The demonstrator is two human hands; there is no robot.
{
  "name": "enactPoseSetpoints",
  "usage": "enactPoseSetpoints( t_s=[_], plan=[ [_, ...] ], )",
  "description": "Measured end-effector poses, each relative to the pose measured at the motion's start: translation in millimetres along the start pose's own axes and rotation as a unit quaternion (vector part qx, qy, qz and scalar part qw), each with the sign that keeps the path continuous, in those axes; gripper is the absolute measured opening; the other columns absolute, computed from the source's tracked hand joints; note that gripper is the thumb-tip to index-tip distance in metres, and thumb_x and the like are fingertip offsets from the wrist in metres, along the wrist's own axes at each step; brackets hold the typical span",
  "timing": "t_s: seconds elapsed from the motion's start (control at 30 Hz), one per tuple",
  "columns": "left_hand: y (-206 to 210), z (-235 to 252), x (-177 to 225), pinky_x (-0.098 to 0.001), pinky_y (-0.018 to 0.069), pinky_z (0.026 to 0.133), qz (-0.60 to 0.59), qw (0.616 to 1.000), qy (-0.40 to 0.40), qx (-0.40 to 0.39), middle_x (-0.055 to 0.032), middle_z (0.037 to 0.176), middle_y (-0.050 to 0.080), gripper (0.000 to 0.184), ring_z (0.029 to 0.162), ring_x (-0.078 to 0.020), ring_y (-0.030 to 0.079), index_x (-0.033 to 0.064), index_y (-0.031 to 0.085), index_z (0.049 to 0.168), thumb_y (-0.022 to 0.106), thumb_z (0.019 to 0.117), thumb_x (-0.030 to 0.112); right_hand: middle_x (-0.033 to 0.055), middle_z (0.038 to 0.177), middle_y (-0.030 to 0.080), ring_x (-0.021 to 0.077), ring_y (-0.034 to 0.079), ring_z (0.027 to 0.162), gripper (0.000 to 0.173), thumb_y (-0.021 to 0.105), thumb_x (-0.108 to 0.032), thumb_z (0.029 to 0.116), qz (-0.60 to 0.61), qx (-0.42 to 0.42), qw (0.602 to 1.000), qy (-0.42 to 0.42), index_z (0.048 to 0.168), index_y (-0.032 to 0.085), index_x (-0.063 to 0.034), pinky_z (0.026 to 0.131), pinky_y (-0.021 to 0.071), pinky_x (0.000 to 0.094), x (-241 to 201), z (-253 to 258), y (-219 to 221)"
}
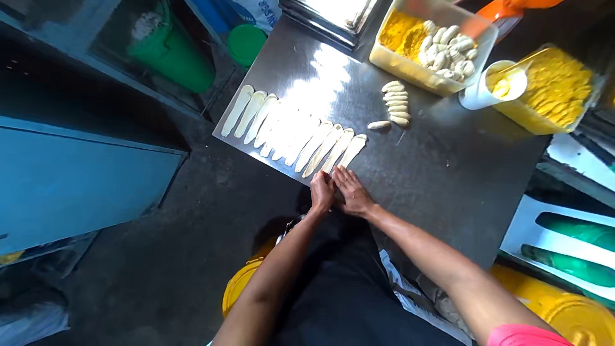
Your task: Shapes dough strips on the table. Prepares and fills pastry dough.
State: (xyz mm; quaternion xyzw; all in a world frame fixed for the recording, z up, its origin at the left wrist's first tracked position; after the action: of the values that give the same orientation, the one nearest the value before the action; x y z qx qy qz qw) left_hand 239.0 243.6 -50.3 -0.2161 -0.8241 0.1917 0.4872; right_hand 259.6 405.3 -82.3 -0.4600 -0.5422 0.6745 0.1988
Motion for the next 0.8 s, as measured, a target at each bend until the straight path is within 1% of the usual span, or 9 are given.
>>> enactPoseSetpoints(
  t_s=[0.13,0.27,0.33,0.4,0.43,0.5,0.6,0.7,0.8],
  plan=[
    [-7,-24,-24,-0.0455,0.0594,0.090,0.076,0.997,0.025,0.006,-0.0146,0.113,0.067,0.021,0.101,-0.0263,0.069,0.0046,0.071,0.109,0.061,0.0973,0.020,0.0093,0.167,0.035,0.0272,0.025,0.157,0.083,0.043,-0.064,0.0982,-0.007,0.019,0.999,0.033,0.159,0.039,-0.0085,0.128,0.0205,0.0549,-36,-20,22],
    [-23,-34,-3,-0.0471,0.0614,0.083,0.123,0.991,0.050,0.031,-0.0140,0.124,0.066,0.029,0.099,-0.0265,0.071,0.0090,0.070,0.121,0.057,0.1006,0.025,0.0088,0.167,0.035,0.0269,0.026,0.157,0.076,0.047,-0.061,0.0994,0.012,0.024,0.998,0.050,0.158,0.043,-0.0118,0.128,0.0217,0.0552,-46,-27,23],
    [-27,-20,18,-0.0490,0.0603,0.084,0.128,0.988,0.070,0.049,-0.0111,0.116,0.070,0.031,0.097,-0.0253,0.071,0.0112,0.072,0.120,0.056,0.1019,0.030,0.0064,0.165,0.038,0.0242,0.027,0.157,0.069,0.047,-0.058,0.1018,0.042,0.007,0.999,0.024,0.155,0.048,-0.0147,0.129,0.0209,0.0526,-38,-30,13],
    [-28,5,49,-0.0503,0.0588,0.086,0.080,0.995,0.051,0.038,-0.0086,0.103,0.075,0.033,0.092,-0.0236,0.072,0.0099,0.073,0.119,0.053,0.1045,0.032,0.0041,0.158,0.050,0.0212,0.036,0.153,0.058,0.045,-0.052,0.1056,0.068,0.024,0.997,-0.005,0.147,0.057,-0.0147,0.128,0.0248,0.0500,-12,-24,-18],
    [-26,19,66,-0.0480,0.0593,0.085,0.020,0.999,0.020,0.021,-0.0084,0.098,0.076,0.034,0.088,-0.0220,0.073,0.0073,0.072,0.119,0.052,0.1058,0.032,0.0046,0.153,0.055,0.0217,0.041,0.150,0.052,0.047,-0.045,0.1061,0.064,0.058,0.996,-0.001,0.144,0.061,-0.0128,0.127,0.0292,0.0499,6,-19,-45],
    [-10,45,99,-0.0379,0.0616,0.072,-0.160,0.985,-0.064,-0.018,-0.0100,0.088,0.075,0.035,0.074,-0.0188,0.073,-0.0001,0.066,0.120,0.052,0.1083,0.030,0.0039,0.147,0.061,0.0208,0.048,0.145,0.042,0.052,-0.034,0.1049,0.037,0.137,0.988,0.054,0.137,0.066,-0.0118,0.123,0.0371,0.0463,61,-11,-109],
    [31,79,154,-0.0373,0.0626,0.067,-0.361,0.912,-0.184,-0.070,-0.0181,0.089,0.073,0.045,0.071,-0.0238,0.073,-0.0039,0.050,0.133,0.052,0.1092,0.034,0.0119,0.148,0.058,0.0263,0.048,0.145,0.043,0.052,-0.030,0.1061,-0.013,0.222,0.958,0.180,0.141,0.062,-0.0059,0.122,0.0384,0.0440,183,-13,-204],
    [79,112,200,-0.0388,0.0633,0.072,-0.399,0.875,-0.261,-0.081,-0.0226,0.104,0.072,0.057,0.078,-0.0267,0.074,-0.0069,0.047,0.138,0.052,0.1079,0.042,0.0213,0.157,0.046,0.0377,0.039,0.149,0.052,0.047,-0.030,0.1087,-0.049,0.189,0.936,0.291,0.152,0.047,-0.0005,0.124,0.0315,0.0535,302,-20,-277],
    [117,141,219,-0.0390,0.0635,0.073,-0.380,0.886,-0.266,-0.028,-0.0209,0.099,0.072,0.053,0.078,-0.0251,0.074,-0.0085,0.056,0.128,0.058,0.1053,0.039,0.0252,0.146,0.056,0.0426,0.052,0.137,0.049,0.052,-0.028,0.1080,-0.042,0.119,0.938,0.324,0.147,0.052,0.0011,0.117,0.0379,0.0573,372,-6,-309]
  ],
)
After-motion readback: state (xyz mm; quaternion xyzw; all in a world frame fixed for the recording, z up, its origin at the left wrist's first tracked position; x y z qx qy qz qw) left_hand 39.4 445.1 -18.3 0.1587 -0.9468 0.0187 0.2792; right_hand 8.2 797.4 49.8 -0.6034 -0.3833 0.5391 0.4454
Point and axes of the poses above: each hand's wrist, its own z-axis towards the middle knuckle, its own y-axis out of the palm, x = y × z, the point moved 1 cm from there along z, towards the middle knuckle
